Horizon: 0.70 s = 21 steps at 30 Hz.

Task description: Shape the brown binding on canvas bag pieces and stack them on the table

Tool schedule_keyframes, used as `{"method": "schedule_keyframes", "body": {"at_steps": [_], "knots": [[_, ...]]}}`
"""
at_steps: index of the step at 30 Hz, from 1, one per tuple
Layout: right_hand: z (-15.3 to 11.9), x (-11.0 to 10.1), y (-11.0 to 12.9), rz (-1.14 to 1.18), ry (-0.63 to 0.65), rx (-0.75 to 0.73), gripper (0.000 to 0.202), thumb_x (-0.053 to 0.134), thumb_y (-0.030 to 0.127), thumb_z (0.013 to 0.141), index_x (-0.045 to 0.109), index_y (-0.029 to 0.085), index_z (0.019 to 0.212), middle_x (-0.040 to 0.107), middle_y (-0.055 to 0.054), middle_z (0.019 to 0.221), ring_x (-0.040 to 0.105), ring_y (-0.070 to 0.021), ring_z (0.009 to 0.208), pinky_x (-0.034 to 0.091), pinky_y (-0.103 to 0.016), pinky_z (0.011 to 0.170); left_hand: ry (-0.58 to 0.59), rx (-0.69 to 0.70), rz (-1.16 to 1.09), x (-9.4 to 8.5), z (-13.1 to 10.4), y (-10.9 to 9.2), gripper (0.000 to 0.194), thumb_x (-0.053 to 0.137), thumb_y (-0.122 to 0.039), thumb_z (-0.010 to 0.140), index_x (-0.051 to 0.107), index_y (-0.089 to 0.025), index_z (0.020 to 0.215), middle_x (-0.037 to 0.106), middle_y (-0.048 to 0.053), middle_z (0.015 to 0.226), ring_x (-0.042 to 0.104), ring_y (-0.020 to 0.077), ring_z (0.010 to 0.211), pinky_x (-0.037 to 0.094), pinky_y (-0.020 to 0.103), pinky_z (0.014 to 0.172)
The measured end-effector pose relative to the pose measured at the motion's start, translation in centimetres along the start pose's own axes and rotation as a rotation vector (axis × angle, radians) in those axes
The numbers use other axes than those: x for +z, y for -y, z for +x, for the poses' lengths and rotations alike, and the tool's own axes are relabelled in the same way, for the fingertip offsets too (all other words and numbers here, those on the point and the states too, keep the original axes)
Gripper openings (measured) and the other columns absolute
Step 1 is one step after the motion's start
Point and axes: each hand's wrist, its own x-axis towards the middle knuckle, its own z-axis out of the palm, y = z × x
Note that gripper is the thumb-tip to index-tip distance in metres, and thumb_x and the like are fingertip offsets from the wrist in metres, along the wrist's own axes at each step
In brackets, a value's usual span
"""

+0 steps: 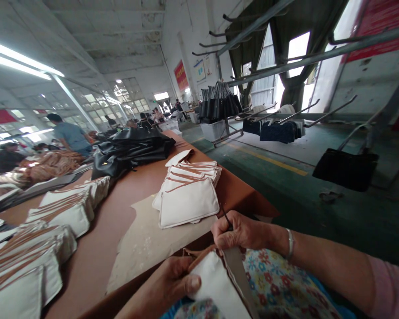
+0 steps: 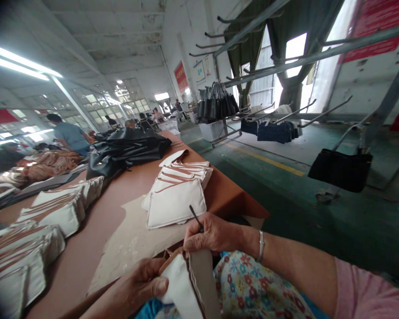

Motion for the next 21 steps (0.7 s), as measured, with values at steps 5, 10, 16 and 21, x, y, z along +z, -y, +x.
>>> {"method": "schedule_keyframes", "body": {"at_steps": [5, 10, 16, 21], "knots": [[0.7, -3.4, 0.4, -0.431, -0.058, 0.02, 0.036, 0.07, 0.044, 0.078, 0.07, 0.008, 0.084, 0.064, -0.003, 0.071, 0.054, -0.0101, 0.059, 0.041, -0.019, 0.055, -0.142, 0.042, 0.213, -1.4, -0.9, -0.7, 0.045, 0.06, -0.059, 0.08, 0.063, -0.015, 0.07, 0.042, -0.003, 0.063, 0.031, 0.0122, 0.06, 0.023, 0.023, 0.054], [2.7, -0.4, 2.6, -0.523, 0.023, -0.175, 0.05, 0.07, 0.044, 0.079, 0.063, 0.011, 0.116, 0.066, -0.008, 0.105, 0.059, -0.0166, 0.089, 0.045, -0.023, 0.075, -0.153, 0.18, 0.436, 0.8, 1.5, -5.5, 0.026, 0.06, -0.031, 0.083, 0.061, -0.018, 0.061, 0.045, -0.004, 0.063, 0.037, 0.013, 0.062, 0.029, 0.022, 0.059], [4.2, 1.7, 0.1, -0.385, 0.156, -0.042, 0.047, 0.084, 0.043, 0.061, 0.07, 0.011, 0.092, 0.063, 0.003, 0.075, 0.051, -0.0092, 0.064, 0.039, -0.018, 0.057, -0.119, 0.066, 0.365, -1.4, 1.1, -4.4, 0.039, 0.059, -0.046, 0.085, 0.066, -0.015, 0.063, 0.044, -0.005, 0.055, 0.034, 0.0116, 0.053, 0.026, 0.023, 0.052], [2.9, -0.5, -0.5, -0.187, 0.01, 0.002, 0.038, 0.081, 0.042, 0.065, 0.071, 0.009, 0.08, 0.059, 0.003, 0.06, 0.044, -0.005, 0.048, 0.035, -0.017, 0.047, -0.158, -0.01, 0.248, -4.0, -2.0, -0.2, 0.055, 0.043, -0.059, 0.091, 0.069, -0.012, 0.076, 0.058, 0.001, 0.069, 0.048, 0.015, 0.066, 0.037, 0.024, 0.065]]}}
